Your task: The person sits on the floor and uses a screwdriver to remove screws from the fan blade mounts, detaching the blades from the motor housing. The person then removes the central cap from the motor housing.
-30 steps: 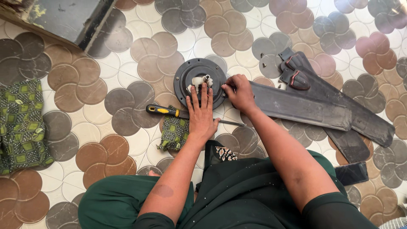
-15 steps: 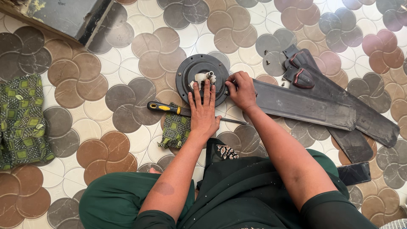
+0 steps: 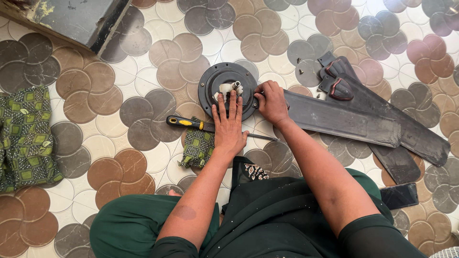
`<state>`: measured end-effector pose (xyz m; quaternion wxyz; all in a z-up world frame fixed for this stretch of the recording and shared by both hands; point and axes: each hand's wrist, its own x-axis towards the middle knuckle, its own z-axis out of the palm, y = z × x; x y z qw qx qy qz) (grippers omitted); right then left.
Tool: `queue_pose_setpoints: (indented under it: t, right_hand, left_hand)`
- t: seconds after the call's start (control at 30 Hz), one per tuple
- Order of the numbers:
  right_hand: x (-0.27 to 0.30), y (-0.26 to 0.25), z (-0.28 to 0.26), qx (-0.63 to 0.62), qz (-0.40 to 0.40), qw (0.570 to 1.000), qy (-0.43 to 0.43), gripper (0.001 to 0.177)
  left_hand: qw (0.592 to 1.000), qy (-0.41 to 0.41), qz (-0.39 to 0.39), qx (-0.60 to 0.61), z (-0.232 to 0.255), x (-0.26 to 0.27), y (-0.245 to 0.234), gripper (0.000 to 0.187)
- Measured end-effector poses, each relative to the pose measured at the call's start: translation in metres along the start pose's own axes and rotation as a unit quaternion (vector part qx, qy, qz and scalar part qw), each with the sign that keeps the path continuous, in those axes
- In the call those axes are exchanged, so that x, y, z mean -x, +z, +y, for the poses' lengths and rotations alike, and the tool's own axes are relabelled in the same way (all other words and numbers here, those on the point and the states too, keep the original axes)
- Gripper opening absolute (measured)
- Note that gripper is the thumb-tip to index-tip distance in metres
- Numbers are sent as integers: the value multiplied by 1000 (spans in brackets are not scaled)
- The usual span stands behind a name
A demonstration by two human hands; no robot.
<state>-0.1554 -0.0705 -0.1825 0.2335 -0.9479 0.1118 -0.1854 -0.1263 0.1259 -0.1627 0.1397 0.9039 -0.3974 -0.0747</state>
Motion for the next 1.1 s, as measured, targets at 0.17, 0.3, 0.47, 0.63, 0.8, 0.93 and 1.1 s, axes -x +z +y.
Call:
queue_pose_setpoints:
  t: [0.17,0.3,0.47,0.63,0.8,0.93,1.1]
  right_hand:
    - [3,-4,-8,-8,10,999,32,23]
    - [7,8,-5,47,15,998,43,22]
    - [3,13,3,46,27,998,15,18]
    - [5,8,-2,38,33,999,4,16]
    - [6,8,-7,40,25,998,33,23]
    - [4,11,-4,73,18,997,23,16]
    - [5,8,-5,71,17,997,6,11]
  left_hand:
    - [1000,2,7,-1,0,-2,-3,114]
    - [1000,3,-4,-4,0,3,3,114]
    - [1000,4,7,-6,1,-1,3,113]
    - [1000,-2,-9,-6,1,-1,3,114]
    - [1000,4,-1,-10,0,0,5,113]
    - [1000,4,-4,-6,1,-2,6,112]
    - [1000,0,-8,-10,0,-3,5,113]
